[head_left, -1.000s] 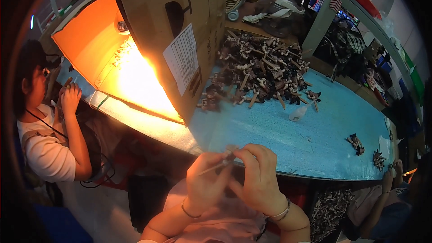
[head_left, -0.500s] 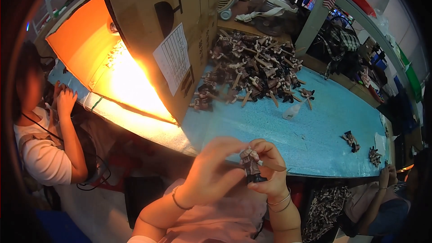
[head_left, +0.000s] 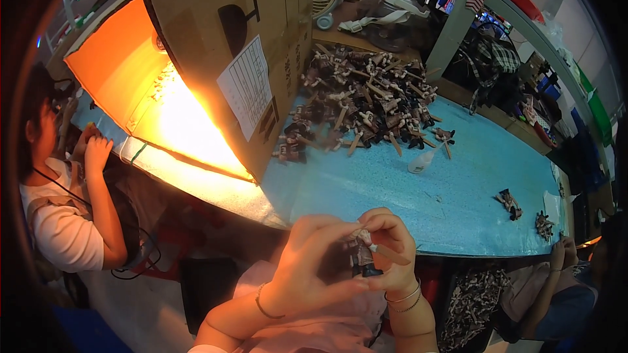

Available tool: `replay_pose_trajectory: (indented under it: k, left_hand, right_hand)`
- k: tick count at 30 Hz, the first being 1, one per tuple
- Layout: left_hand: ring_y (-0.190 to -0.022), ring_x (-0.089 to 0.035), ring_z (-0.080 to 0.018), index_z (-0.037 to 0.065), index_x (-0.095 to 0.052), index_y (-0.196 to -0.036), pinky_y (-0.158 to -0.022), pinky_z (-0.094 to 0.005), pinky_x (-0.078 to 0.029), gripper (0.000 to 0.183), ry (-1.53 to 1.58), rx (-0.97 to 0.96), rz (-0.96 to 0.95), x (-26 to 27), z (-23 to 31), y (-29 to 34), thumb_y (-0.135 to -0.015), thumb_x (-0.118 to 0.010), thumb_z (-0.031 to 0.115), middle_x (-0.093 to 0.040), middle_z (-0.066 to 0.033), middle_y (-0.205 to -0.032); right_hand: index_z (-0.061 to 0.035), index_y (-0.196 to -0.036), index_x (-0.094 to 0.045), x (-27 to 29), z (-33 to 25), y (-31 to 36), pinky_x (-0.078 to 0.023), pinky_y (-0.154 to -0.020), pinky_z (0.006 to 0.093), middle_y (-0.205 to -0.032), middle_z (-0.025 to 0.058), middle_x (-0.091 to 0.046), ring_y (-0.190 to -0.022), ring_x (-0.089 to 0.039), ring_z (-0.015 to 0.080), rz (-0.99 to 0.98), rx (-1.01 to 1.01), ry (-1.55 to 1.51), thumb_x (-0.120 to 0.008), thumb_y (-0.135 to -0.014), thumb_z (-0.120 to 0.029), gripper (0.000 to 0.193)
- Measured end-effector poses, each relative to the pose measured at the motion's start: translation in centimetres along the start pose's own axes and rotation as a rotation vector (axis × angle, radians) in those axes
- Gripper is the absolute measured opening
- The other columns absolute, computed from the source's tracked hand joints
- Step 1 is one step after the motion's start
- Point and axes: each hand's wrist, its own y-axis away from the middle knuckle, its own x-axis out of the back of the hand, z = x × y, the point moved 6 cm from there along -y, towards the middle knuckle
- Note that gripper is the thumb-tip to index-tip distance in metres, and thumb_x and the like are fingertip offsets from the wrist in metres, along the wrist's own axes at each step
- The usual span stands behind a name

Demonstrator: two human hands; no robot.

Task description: The person applies glue to small plastic figurines using a glue bottle.

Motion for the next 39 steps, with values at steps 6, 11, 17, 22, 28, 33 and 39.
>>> replay_pose_trajectory:
  k: [6,11,17,22,28,33,39]
  left_hand:
    - [-0.087,-0.051,-0.0233,0.007,-0.055,-0.107,-0.077,-0.0351,-0.041,0.063,-0.04,-0.181,-0.019,0.6,1.3,0.2,-0.056,-0.084,0.032,-0.053,-0.008,-0.097]
    - [-0.084,-0.051,-0.0198,0.009,-0.056,-0.104,-0.073,-0.0306,-0.038,0.063,0.01,-0.286,-0.008,1.1,2.0,0.8,-0.052,-0.085,0.03,-0.055,-0.0035,-0.092]
    - [-0.085,-0.051,-0.0185,0.007,-0.056,-0.104,-0.073,-0.0299,-0.039,0.06,0.011,-0.344,0.054,1.0,1.9,1.2,-0.054,-0.085,0.028,-0.056,-0.004,-0.093]
    - [-0.086,-0.052,-0.0205,0.004,-0.056,-0.105,-0.075,-0.0326,-0.042,0.062,0.3,-0.321,0.131,0.7,-0.1,1.8,-0.057,-0.084,0.032,-0.057,-0.0086,-0.1]
    - [-0.088,-0.053,-0.022,0.003,-0.056,-0.107,-0.073,-0.0338,-0.043,0.06,0.452,-0.357,0.154,-0.1,-1.5,2.3,-0.062,-0.082,0.032,-0.056,-0.0101,-0.104]
    - [-0.086,-0.054,-0.0215,0.002,-0.055,-0.11,-0.072,-0.0333,-0.043,0.062,0.419,-0.335,0.161,-0.2,-1.6,2.4,-0.062,-0.081,0.032,-0.058,-0.0095,-0.1]
    - [-0.082,-0.059,-0.0217,-0.001,-0.052,-0.114,-0.075,-0.0339,-0.043,0.073,0.103,-0.188,0.098,0.7,-0.7,1.2,-0.061,-0.079,0.042,-0.063,-0.0073,-0.092]
  right_hand:
    - [-0.0028,-0.104,-0.053,-1.3,-3.2,0.6,-0.042,-0.082,0.0341,-0.101,0.0124,-0.053,-0.092,-0.054,0.0254,-0.115,0.222,0.444,-0.081,-0.054,-0.013,0.058]
    - [-0.0047,-0.1,-0.056,-3.3,-5.6,0.6,-0.042,-0.078,0.0362,-0.097,0.0093,-0.057,-0.088,-0.055,0.0264,-0.236,0.318,0.675,-0.08,-0.056,-0.015,0.051]
    - [-0.0063,-0.106,-0.054,-3.4,-5.7,1.4,-0.042,-0.076,0.0364,-0.097,0.0083,-0.058,-0.087,-0.056,0.0255,-0.161,0.358,0.736,-0.08,-0.055,-0.014,0.058]
    - [-0.0064,-0.11,-0.052,-4.2,-6.4,1.5,-0.043,-0.071,0.0359,-0.097,0.0083,-0.057,-0.083,-0.057,0.0246,-0.086,0.436,0.819,-0.081,-0.052,-0.013,0.065]
    - [-0.006,-0.109,-0.053,-4.5,-6.7,1.5,-0.044,-0.068,0.035,-0.096,0.0071,-0.057,-0.08,-0.057,0.0235,-0.074,0.434,0.828,-0.081,-0.048,-0.013,0.068]
    - [-0.0053,-0.111,-0.054,-4.5,-6.5,1.3,-0.044,-0.069,0.0341,-0.097,0.0074,-0.056,-0.082,-0.056,0.0238,-0.071,0.392,0.826,-0.08,-0.048,-0.012,0.069]
    - [-0.0046,-0.12,-0.05,-2.8,-3.2,1.0,-0.044,-0.08,0.0356,-0.109,0.014,-0.047,-0.097,-0.051,0.0276,-0.148,0.062,0.678,-0.074,-0.056,-0.004,0.068]
